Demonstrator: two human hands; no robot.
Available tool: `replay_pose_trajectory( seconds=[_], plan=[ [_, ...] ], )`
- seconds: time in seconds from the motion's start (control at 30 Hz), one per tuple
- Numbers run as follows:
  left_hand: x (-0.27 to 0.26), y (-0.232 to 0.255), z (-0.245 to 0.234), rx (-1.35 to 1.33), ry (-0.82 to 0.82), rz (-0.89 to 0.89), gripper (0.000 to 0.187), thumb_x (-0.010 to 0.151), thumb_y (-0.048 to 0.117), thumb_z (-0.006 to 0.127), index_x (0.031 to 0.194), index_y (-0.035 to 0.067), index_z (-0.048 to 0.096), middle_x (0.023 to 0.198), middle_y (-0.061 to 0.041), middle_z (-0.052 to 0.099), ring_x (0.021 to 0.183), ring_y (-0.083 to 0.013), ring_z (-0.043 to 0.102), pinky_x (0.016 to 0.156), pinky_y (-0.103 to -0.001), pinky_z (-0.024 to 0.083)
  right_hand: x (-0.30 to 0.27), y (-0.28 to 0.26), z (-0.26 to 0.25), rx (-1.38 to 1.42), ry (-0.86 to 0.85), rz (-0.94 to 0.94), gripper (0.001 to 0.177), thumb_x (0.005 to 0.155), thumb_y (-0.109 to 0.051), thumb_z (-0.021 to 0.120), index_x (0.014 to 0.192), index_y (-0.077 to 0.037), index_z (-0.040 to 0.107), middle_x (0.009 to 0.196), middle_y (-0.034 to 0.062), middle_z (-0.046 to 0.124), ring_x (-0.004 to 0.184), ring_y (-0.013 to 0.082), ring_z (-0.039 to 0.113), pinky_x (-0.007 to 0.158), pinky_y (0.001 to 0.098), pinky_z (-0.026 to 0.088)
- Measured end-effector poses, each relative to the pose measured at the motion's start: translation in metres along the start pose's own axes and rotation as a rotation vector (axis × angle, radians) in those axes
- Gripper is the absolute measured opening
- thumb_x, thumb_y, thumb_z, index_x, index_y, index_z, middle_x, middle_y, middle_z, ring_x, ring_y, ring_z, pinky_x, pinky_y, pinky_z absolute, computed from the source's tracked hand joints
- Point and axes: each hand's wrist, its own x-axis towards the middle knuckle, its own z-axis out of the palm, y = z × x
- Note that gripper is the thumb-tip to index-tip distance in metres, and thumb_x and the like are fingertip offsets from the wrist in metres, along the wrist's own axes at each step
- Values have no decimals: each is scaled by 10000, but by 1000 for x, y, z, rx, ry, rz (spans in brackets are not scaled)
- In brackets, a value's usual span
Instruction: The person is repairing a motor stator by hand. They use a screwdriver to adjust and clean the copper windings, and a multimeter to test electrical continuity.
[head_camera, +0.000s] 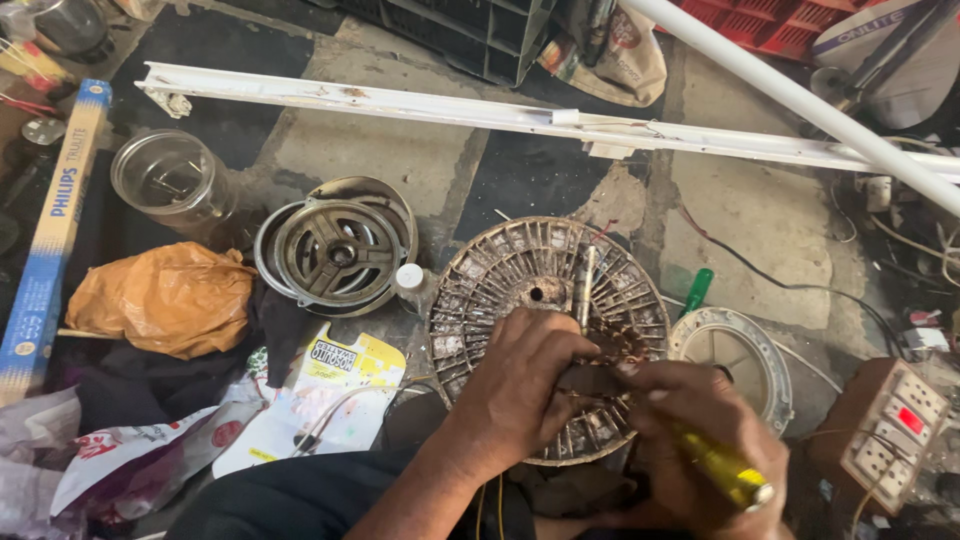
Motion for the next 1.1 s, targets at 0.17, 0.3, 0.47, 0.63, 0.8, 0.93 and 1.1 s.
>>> replay_pose_trajectory(
  seconds=[0.17,0.3,0.47,0.63,0.8,0.93,1.1],
  plan=[
    [-3,1,0,12,-6,32,619,724,8,826,1253,105,519,1187,-103,569,1158,-345,556,1013,-487,416,-9,-3,4,-64,76,-21,288,828,-7,784,1023,-50,577,1029,201,746,877,230,772,710,287,606],
    [-1,3,0,-3,-2,28,619,716,9,832,1241,100,516,1201,-110,566,1175,-354,554,1017,-489,417,-6,-9,1,-29,55,-41,239,890,-5,724,1063,-21,559,1050,199,734,917,230,761,758,303,608],
    [-1,4,0,16,-7,20,627,704,-2,831,1237,92,514,1213,-114,562,1206,-345,552,1043,-489,417,-5,-25,-8,331,315,300,139,1097,-39,557,1226,-13,510,1089,202,704,1038,257,743,989,405,639],
    [-1,3,0,16,-20,-1,651,676,-12,833,1230,88,506,1222,-124,562,1209,-356,542,1030,-494,410,-4,-25,-13,282,295,333,129,1091,-41,551,1205,-7,503,1113,208,692,1069,255,726,987,413,632],
    [-3,3,-4,3,-5,-5,664,662,-46,805,1228,90,486,1235,-122,569,1209,-356,549,1032,-493,414,-6,-25,-4,329,215,317,159,1056,-1,563,1208,1,516,1134,205,694,1095,225,691,1022,395,597],
    [-3,4,-4,-1,10,0,650,676,-38,810,1225,91,487,1227,-120,571,1197,-357,556,1010,-492,414,-1,-23,-2,367,144,286,185,1023,37,579,1197,2,525,1136,193,688,1068,212,692,992,368,584],
    [-3,4,-3,-7,16,-5,634,693,16,849,1213,91,494,1212,-113,575,1181,-354,557,990,-489,421,5,-21,-5,175,22,238,211,966,47,615,1161,12,541,1118,182,689,1024,199,682,894,320,561]
  ],
)
